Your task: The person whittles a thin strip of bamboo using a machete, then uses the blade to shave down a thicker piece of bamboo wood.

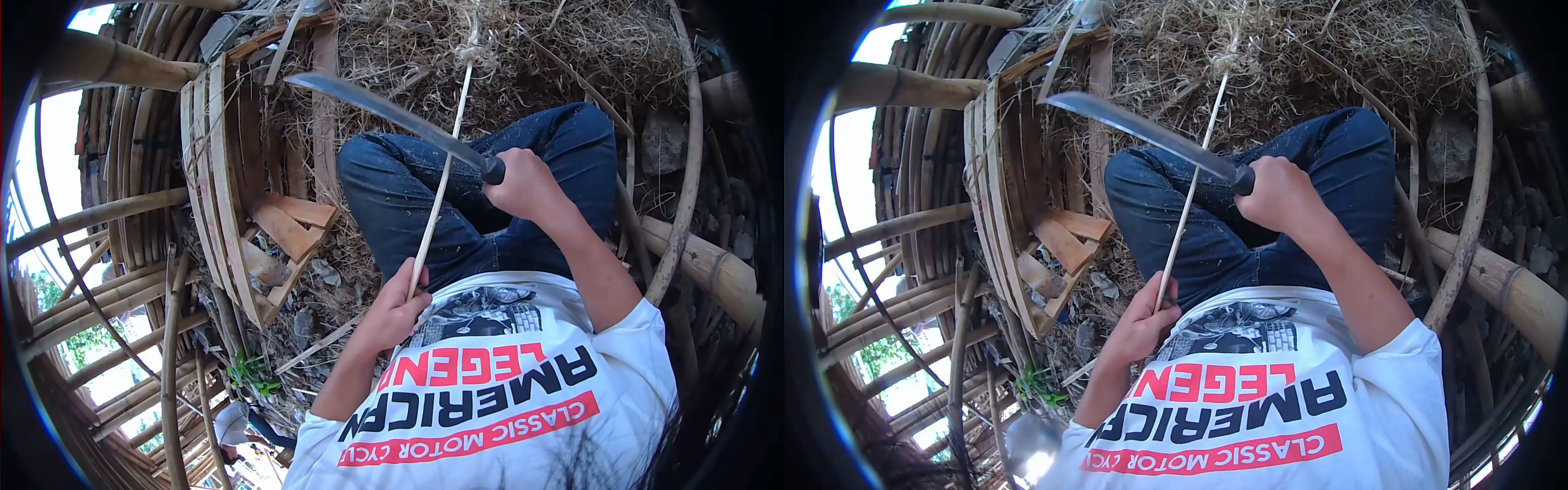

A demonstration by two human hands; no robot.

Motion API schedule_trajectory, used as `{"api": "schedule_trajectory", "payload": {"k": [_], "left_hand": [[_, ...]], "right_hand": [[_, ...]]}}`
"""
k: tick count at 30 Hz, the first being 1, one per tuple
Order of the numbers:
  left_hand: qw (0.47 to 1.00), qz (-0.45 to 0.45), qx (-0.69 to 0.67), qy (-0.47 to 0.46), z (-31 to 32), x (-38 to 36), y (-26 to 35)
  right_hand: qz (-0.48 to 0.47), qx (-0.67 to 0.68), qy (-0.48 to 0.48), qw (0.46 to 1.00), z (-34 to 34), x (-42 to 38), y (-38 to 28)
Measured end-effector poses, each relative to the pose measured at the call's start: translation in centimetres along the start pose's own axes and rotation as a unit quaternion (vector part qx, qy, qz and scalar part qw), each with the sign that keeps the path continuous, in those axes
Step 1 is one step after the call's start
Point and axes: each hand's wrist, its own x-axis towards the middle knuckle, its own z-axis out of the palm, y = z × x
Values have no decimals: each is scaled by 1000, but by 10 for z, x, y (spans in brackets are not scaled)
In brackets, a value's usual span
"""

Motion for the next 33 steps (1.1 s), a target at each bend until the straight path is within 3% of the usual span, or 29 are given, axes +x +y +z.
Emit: {"api": "schedule_trajectory", "payload": {"k": [3,6,10,12,16,21,24,28,32,33], "left_hand": [[1000,23,5,5,-3,-7,-5],[1000,19,8,5,-1,-8,-5],[1000,0,-13,-15,1,-2,-3],[984,-39,-158,-70,-3,-5,-3],[974,-47,-208,-79,-9,-17,-1],[988,-44,-135,-57,-5,-11,-8],[983,-64,-145,-88,-4,-8,-10],[982,-58,-162,-74,-10,-15,-10],[980,-69,-174,-63,-13,-26,-11],[980,-65,-176,-60,-10,-25,-15]], "right_hand": [[1,-54,17,998,-12,10,2],[70,-25,30,997,-21,37,15],[61,-16,35,997,-22,27,-1],[16,-5,31,999,-15,18,-5],[32,-65,54,996,-18,32,-1],[60,-69,120,989,-20,54,12],[59,-67,75,993,-15,29,-6],[-22,-133,38,990,-15,26,-8],[104,-31,58,992,-36,70,21],[86,-58,92,990,-34,70,20]]}}
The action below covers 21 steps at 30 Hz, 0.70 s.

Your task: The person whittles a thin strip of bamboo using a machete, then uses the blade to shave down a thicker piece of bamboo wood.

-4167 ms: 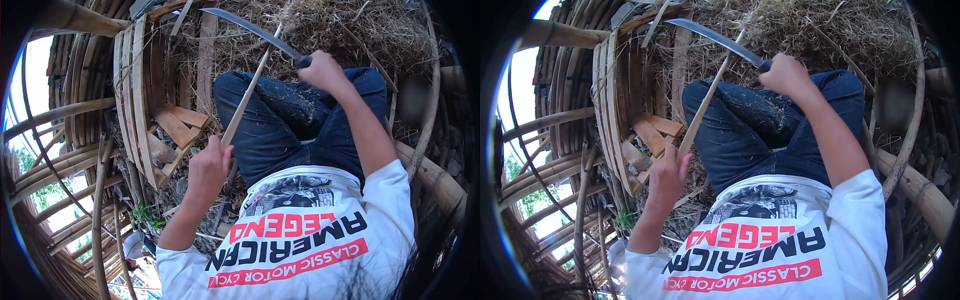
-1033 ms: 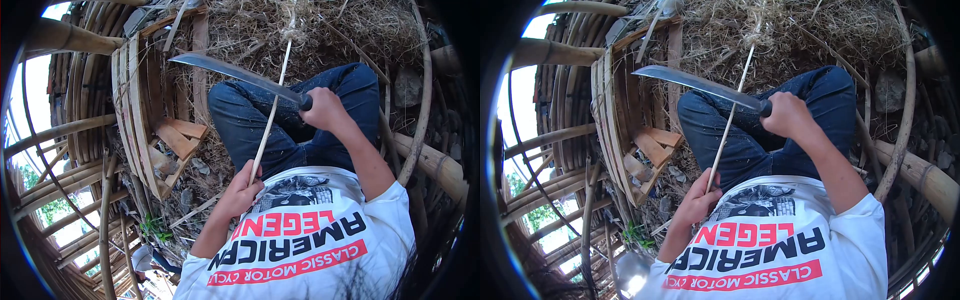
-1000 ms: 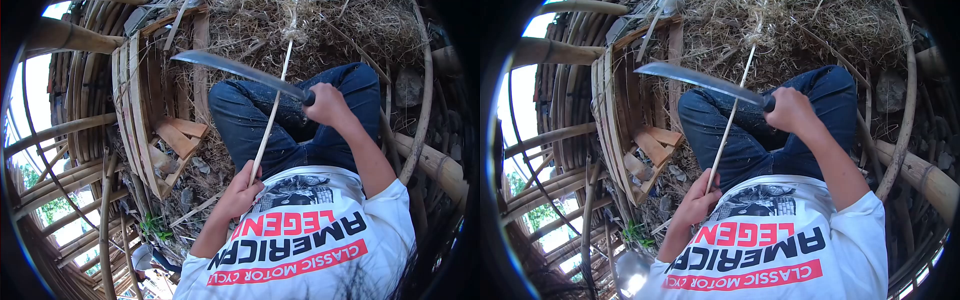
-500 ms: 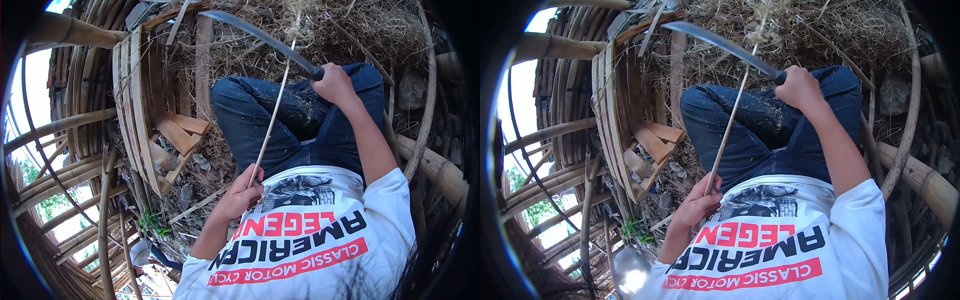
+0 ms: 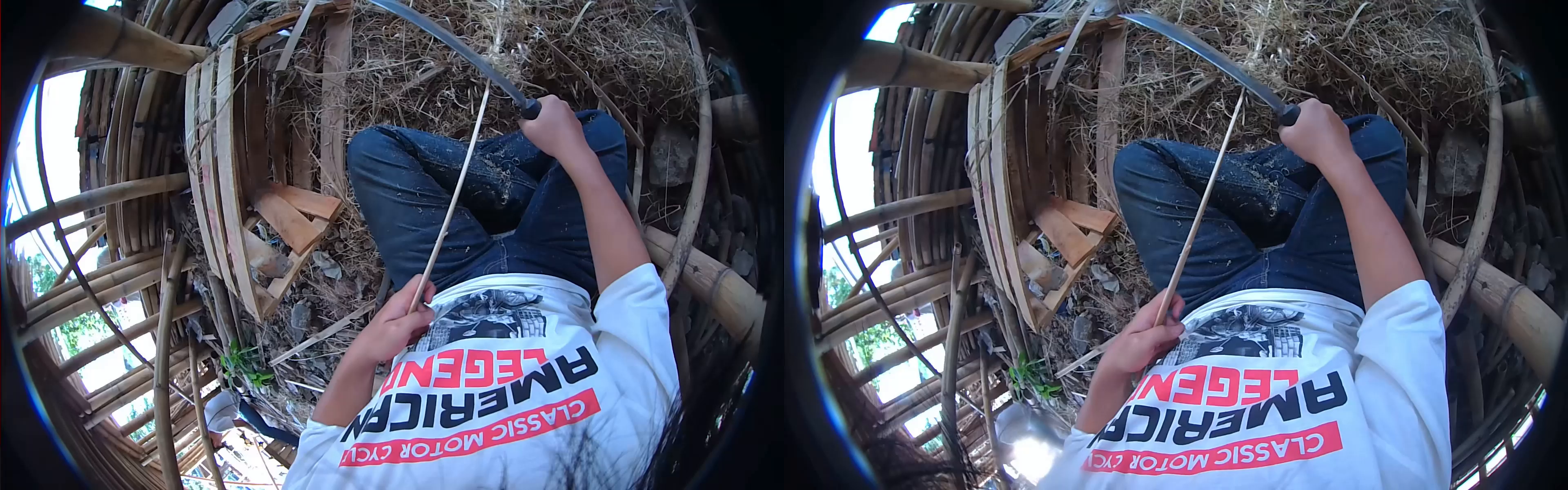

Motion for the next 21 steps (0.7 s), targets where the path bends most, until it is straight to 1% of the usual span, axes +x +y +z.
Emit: {"api": "schedule_trajectory", "payload": {"k": [1,2,3,5,7,9,10,12,14,15,16,17,19,20,21], "left_hand": [[998,30,49,0,2,8,-6],[993,61,100,-3,2,14,-7],[993,62,100,-6,3,14,-4],[1000,9,3,-27,5,10,1],[999,9,-19,-28,4,14,2],[999,5,-41,-20,2,17,5],[999,17,-26,-19,0,17,5],[1000,9,-17,-20,-1,16,6],[1000,7,-7,-18,-2,15,8],[998,3,-42,-51,-4,17,8],[993,-1,-78,-86,-5,18,8],[993,1,-77,-86,-6,20,9],[966,-10,-184,-181,-10,23,9],[966,-11,-184,-182,-8,23,8],[951,-11,-238,-198,-6,22,6]], "right_hand": [[-5,-1,3,1000,2,0,-3],[-5,-22,28,999,3,-2,-4],[-3,-43,50,998,3,-9,-7],[-8,-44,35,998,6,-30,-15],[-67,-41,24,997,17,-55,-21],[-111,-16,-7,994,25,-84,-30],[-109,-15,-6,994,25,-95,-33],[-140,40,-129,981,17,-113,-37],[-151,44,-136,978,7,-114,-33],[-163,45,-141,975,4,-114,-30],[-172,39,-97,980,2,-112,-28],[-173,39,-96,980,2,-110,-24],[-253,74,-6,965,3,-107,-16],[-276,82,-12,957,3,-107,-14],[-274,81,-12,958,5,-110,-13]]}}
